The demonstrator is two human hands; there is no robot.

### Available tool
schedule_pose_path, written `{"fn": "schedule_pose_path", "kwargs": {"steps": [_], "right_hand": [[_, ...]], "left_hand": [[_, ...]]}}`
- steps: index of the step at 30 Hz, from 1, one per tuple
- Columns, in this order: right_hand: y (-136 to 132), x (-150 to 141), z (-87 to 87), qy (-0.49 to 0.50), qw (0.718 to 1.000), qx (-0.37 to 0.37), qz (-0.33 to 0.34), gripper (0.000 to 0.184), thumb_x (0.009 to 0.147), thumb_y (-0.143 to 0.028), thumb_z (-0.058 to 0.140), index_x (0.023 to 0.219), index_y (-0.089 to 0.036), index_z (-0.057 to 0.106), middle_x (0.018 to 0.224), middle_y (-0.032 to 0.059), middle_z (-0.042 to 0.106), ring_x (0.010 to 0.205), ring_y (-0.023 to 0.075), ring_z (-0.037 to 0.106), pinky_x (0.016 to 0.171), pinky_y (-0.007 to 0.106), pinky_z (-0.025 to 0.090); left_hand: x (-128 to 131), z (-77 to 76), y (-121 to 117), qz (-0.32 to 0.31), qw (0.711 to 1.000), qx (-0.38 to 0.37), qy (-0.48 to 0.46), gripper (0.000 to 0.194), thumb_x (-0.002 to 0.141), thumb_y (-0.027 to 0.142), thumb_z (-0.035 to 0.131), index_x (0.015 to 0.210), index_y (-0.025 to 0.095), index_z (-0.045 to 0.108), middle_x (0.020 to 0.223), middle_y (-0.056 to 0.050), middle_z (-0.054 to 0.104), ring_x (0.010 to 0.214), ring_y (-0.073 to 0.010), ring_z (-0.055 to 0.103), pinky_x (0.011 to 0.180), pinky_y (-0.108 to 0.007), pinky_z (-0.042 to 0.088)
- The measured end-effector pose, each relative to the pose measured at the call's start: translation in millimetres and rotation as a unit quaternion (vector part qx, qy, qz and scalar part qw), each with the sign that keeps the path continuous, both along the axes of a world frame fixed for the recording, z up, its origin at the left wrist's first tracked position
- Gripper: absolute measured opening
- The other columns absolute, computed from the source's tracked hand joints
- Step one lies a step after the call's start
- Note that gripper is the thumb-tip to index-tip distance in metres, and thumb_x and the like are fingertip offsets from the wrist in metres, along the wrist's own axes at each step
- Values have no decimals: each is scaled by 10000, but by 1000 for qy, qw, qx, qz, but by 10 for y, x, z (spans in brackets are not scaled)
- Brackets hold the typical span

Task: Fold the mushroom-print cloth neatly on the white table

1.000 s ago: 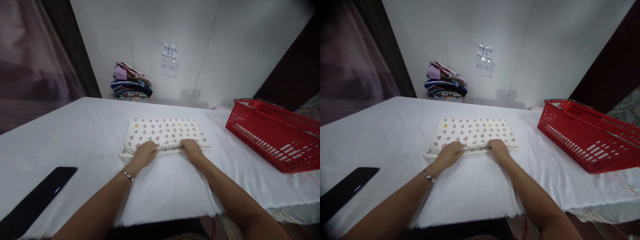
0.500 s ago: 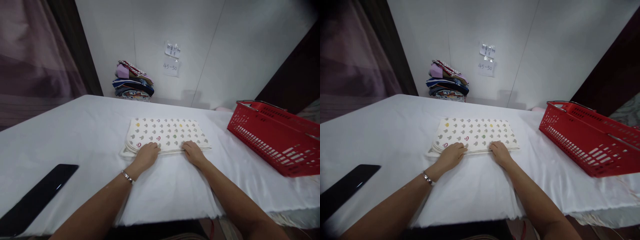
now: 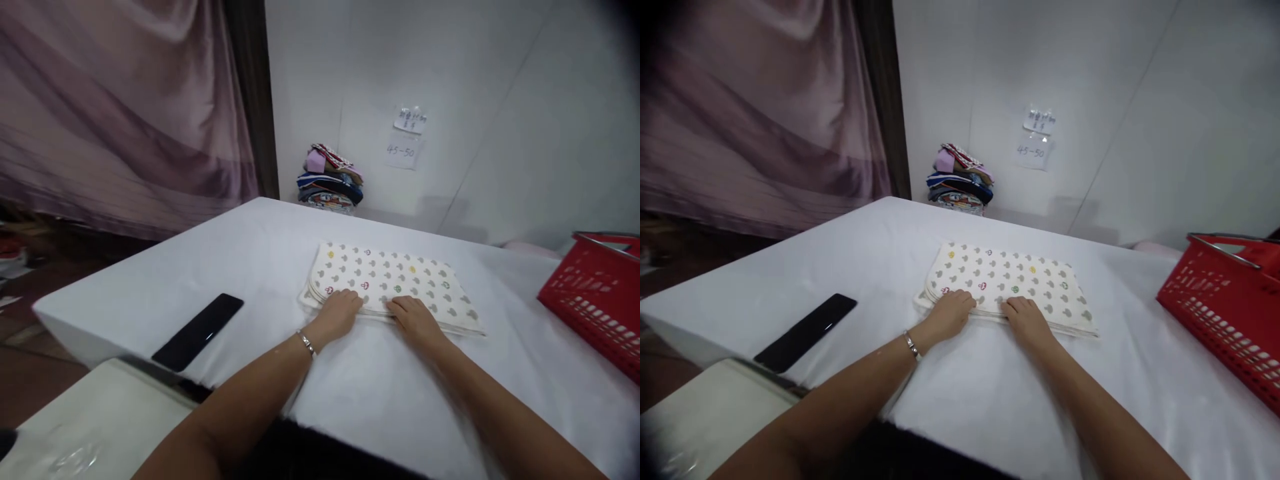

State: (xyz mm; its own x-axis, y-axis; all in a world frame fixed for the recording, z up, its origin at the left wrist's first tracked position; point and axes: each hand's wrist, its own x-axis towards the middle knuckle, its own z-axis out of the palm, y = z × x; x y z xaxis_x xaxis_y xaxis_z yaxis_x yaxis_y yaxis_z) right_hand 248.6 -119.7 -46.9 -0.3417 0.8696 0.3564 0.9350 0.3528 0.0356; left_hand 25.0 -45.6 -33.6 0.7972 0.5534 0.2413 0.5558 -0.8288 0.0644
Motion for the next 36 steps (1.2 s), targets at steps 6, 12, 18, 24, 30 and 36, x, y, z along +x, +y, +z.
{"fn": "schedule_pose_path", "kwargs": {"steps": [6,12,18,24,30,36], "right_hand": [[124,-292,-20,1,1000,15,15,270,842,-50,409,992,-176,595,992,98,598,885,220,498,737,331,358],[130,-378,-138,46,999,27,12,303,855,-54,412,1049,-195,597,987,87,606,873,216,518,753,339,382],[119,-334,-217,123,991,39,39,356,878,-87,390,1159,-219,565,1044,80,599,902,210,523,798,355,421],[-94,-149,-117,172,983,12,58,341,897,-187,425,1223,-218,517,1168,79,585,1033,212,523,901,383,415],[-547,625,33,194,972,9,-135,250,857,-234,481,1046,-226,644,1143,64,624,1087,244,526,988,417,348],[-673,1485,164,349,846,-13,-403,271,826,-260,471,964,-159,681,988,84,681,924,210,610,840,341,462]], "left_hand": [[-285,54,144,31,999,16,8,240,777,20,405,876,177,557,916,-70,576,879,-204,500,757,-348,371],[-711,67,339,74,997,8,-33,294,821,44,397,910,209,623,919,-54,612,912,-211,517,789,-370,379],[-806,16,313,90,991,-35,-92,394,739,-3,405,952,214,656,985,-56,625,978,-203,524,819,-350,412],[-855,-15,417,81,991,-50,-98,381,751,118,403,1018,179,668,1063,-72,628,1003,-201,554,891,-340,436],[-887,-152,639,77,989,-30,-120,376,779,394,425,926,204,714,1028,-69,664,971,-217,587,874,-332,474],[-846,-177,707,95,984,-75,-130,415,781,512,421,861,240,724,977,-47,677,979,-227,581,886,-364,477]]}}
